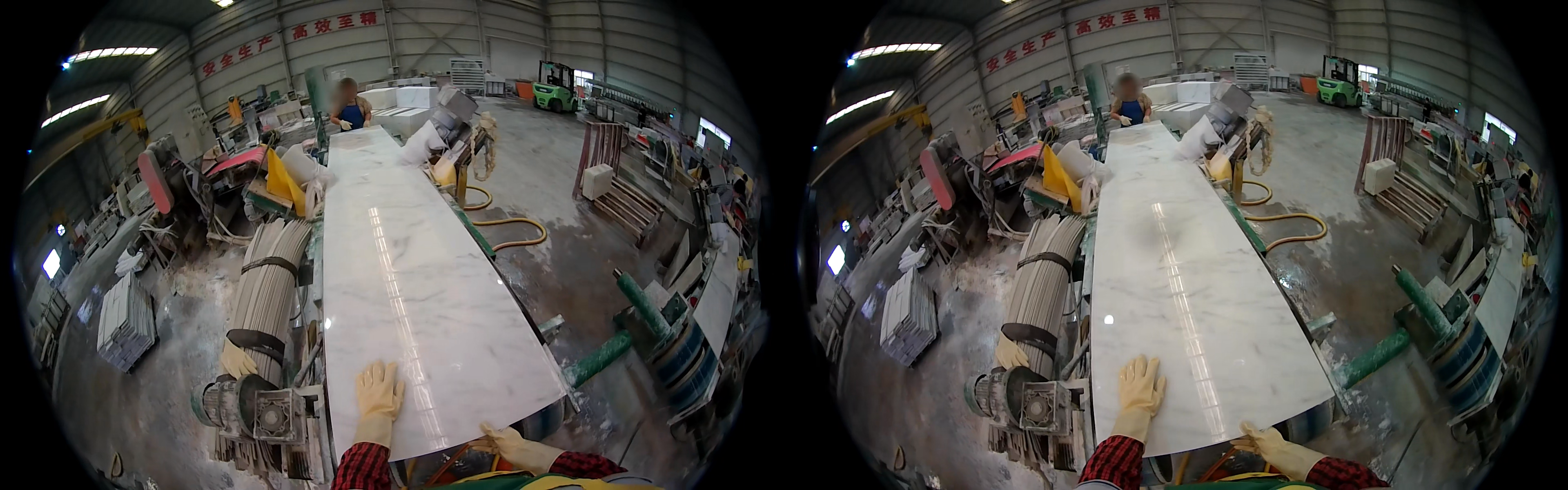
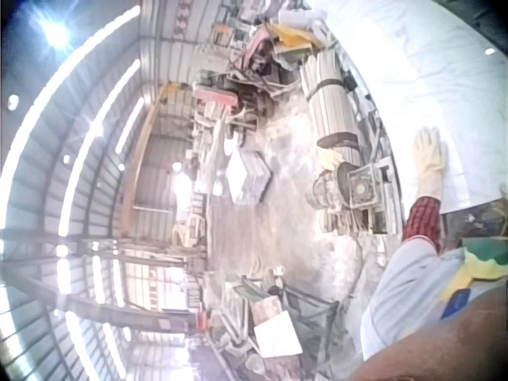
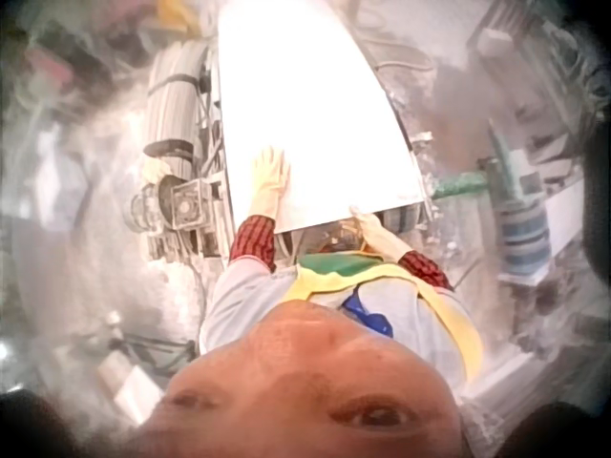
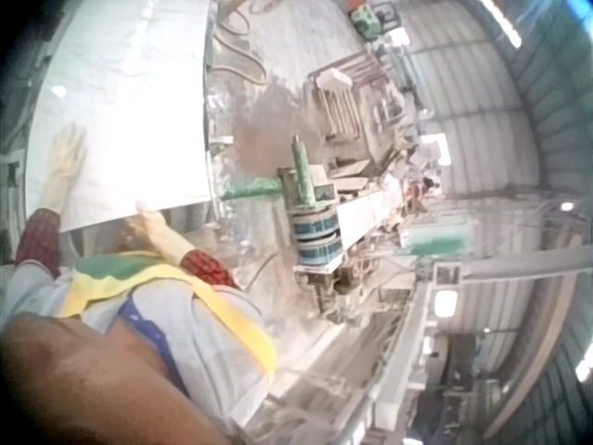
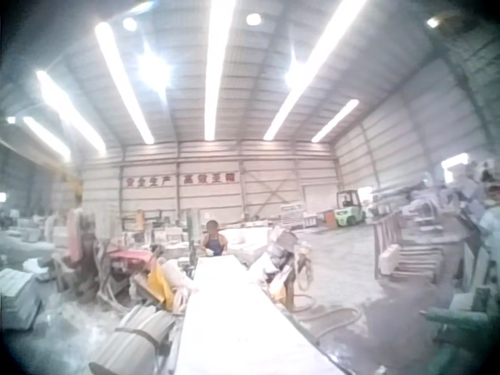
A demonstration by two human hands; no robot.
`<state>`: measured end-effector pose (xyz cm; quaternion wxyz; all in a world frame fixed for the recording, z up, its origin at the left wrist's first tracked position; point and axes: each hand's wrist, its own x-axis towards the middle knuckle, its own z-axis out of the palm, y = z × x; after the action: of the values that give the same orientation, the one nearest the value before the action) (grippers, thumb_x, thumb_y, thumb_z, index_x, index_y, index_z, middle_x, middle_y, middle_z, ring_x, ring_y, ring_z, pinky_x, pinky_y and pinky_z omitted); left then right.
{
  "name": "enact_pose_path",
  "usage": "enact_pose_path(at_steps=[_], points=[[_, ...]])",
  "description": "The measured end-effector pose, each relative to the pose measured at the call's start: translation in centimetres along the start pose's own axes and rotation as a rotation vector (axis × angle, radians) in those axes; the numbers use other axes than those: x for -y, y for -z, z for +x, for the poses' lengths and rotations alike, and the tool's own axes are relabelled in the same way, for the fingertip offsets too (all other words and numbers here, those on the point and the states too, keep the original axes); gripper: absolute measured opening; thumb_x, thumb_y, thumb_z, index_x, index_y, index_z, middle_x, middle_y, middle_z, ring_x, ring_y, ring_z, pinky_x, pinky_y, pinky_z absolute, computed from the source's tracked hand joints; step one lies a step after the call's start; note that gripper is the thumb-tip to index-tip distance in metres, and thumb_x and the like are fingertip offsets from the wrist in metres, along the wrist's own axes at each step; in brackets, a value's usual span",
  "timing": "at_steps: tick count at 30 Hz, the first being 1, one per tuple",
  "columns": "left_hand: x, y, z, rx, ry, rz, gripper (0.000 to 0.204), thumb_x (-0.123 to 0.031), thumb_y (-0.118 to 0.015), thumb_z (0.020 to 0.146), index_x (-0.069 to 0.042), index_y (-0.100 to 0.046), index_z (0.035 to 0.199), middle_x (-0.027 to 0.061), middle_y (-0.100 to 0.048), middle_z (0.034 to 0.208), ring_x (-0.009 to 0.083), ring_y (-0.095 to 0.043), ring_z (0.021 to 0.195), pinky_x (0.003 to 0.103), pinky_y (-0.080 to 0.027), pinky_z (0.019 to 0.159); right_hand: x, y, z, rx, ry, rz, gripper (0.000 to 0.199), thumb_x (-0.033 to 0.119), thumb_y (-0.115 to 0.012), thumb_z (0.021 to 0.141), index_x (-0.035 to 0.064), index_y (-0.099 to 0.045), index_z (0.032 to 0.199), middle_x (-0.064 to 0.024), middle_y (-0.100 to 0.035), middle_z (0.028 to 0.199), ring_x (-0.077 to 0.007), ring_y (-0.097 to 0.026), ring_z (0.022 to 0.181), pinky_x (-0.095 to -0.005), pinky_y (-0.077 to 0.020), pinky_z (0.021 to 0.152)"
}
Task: The person guides a large white stone slab through a conveyor-based polishing machine in a factory. They use both hands to steady and align the slab as it moves along rollers, repeating the process for multiple slabs.
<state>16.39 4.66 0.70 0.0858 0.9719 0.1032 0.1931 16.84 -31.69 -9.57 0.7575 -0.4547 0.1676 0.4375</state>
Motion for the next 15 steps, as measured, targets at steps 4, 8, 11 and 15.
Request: enact_pose_path(at_steps=[4,8,11,15], points=[[0.1,-0.3,-0.2,-0.054,-0.029,-0.006,0.053,-0.038,-0.071,0.094,-0.015,-0.061,0.141,0.0167,-0.058,0.146,0.0379,-0.05,0.14,0.055,-0.034,0.12,0.6,-0.8,-0.5,-0.048,-0.039,-0.028,0.071,0.029,-0.082,0.099,-0.0045,-0.044,0.148,-0.027,-0.059,0.138,-0.0514,-0.069,0.12,-0.0561,-0.0625,0.102],[0.2,-0.2,-0.5,0.008,0.002,-0.016,0.055,-0.037,-0.067,0.097,-0.015,-0.058,0.147,0.0177,-0.053,0.153,0.0392,-0.044,0.145,0.054,-0.031,0.123,1.0,-1.9,-1.8,-0.005,0.0,-0.073,0.073,0.032,-0.082,0.098,-0.0079,-0.044,0.146,-0.0262,-0.059,0.139,-0.0491,-0.069,0.12,-0.0545,-0.0623,0.102],[0.0,-0.4,-0.6,-0.009,-0.002,-0.003,0.054,-0.037,-0.069,0.096,-0.015,-0.059,0.145,0.0181,-0.054,0.153,0.039,-0.046,0.145,0.055,-0.031,0.123,0.7,-1.3,-1.8,0.012,0.013,-0.084,0.074,0.034,-0.082,0.098,-0.0108,-0.044,0.144,-0.0261,-0.06,0.138,-0.0481,-0.07,0.12,-0.0537,-0.0623,0.102],[-0.1,-0.6,-0.7,-0.045,-0.018,0.019,0.052,-0.037,-0.071,0.094,-0.015,-0.061,0.14,0.0189,-0.057,0.15,0.0384,-0.049,0.141,0.055,-0.033,0.121,0.2,-0.5,-1.2,0.011,0.011,-0.092,0.077,0.036,-0.083,0.098,-0.0125,-0.043,0.143,-0.0267,-0.059,0.138,-0.048,-0.07,0.119,-0.0531,-0.0624,0.103]])
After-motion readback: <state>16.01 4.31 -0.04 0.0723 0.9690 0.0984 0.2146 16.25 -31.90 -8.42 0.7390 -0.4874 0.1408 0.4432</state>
